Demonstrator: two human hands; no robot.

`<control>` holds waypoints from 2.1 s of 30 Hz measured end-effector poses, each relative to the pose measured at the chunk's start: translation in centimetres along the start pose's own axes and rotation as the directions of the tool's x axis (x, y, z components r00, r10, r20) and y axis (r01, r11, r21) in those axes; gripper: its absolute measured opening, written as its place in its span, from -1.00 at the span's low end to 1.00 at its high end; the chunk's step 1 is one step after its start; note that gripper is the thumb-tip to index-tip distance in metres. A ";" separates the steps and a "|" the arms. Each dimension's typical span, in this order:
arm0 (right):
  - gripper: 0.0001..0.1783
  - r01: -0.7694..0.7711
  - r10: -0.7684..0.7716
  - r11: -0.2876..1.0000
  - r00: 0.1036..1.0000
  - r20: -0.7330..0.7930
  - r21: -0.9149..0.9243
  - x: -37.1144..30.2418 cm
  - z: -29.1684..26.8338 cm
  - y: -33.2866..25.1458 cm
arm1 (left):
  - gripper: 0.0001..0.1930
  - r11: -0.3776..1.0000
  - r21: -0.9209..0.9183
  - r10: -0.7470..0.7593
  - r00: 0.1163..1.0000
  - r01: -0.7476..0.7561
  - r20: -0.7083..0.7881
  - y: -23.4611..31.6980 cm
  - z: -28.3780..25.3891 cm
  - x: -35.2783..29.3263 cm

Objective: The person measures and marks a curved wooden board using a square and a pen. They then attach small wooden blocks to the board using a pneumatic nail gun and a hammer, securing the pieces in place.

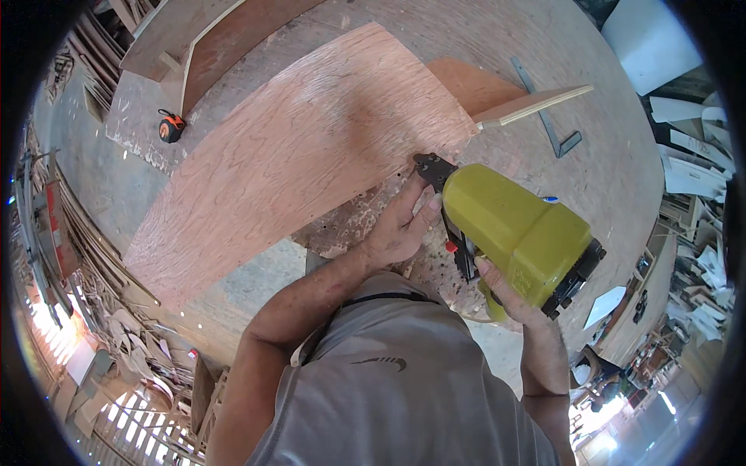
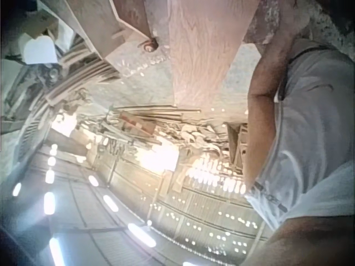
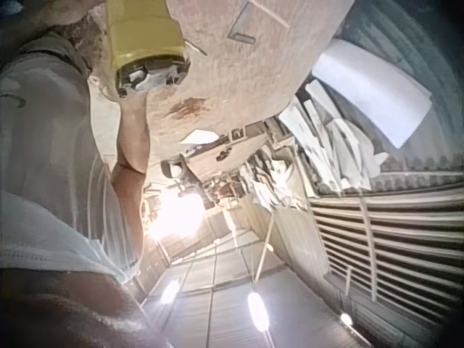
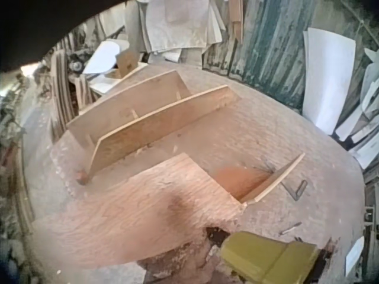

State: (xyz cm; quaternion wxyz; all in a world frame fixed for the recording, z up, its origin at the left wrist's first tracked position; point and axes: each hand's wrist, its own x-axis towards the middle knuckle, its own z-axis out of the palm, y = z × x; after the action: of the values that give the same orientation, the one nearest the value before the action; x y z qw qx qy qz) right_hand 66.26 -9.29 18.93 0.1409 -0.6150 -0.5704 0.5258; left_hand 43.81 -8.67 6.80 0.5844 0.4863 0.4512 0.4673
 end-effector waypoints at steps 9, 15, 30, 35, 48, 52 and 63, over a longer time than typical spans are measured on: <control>-0.51 -0.032 0.032 0.999 0.999 -0.020 -0.021 0.0 0.5 0.0 | -0.50 0.982 -0.185 -0.035 0.999 0.035 0.001 -0.6 0.3 -0.1; -0.52 -0.052 0.050 0.993 0.998 -0.028 -0.107 0.0 0.9 -3.5 | -0.49 0.989 -0.149 -0.006 1.000 0.005 -0.012 -0.8 0.1 0.0; -0.55 0.041 -0.045 0.982 0.999 -0.018 -0.186 -0.6 0.7 -2.7 | -0.49 0.990 -0.140 0.026 1.000 -0.026 0.001 0.2 -0.2 0.2; -0.56 0.167 -0.165 0.937 0.986 0.032 -0.307 -0.9 1.6 -2.3 | -0.53 0.989 -0.139 -0.052 0.998 0.049 -0.017 -0.6 -0.3 -1.1; -0.58 0.271 -0.256 0.853 0.962 0.096 -0.446 -0.6 2.9 -1.6 | -0.55 0.844 -0.527 -0.145 0.988 0.101 -0.043 -0.3 0.1 -1.9; -0.59 0.248 -0.233 0.837 0.968 0.091 -0.488 -0.8 3.1 -1.3 | -0.55 0.868 -0.466 -0.201 0.980 0.172 -0.013 0.4 -0.3 -1.6; -0.65 0.327 -0.319 0.844 0.943 0.093 -0.426 -0.5 3.2 -2.7 | -0.54 0.846 -0.521 -0.147 0.989 0.115 -0.019 0.4 -0.2 -1.7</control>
State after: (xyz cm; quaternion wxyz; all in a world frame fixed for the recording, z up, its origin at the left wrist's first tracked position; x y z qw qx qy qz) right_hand 62.32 -10.27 19.99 0.0810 -0.5212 -0.7698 0.3594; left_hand 43.34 -10.29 7.27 0.7107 0.2652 0.3579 0.5445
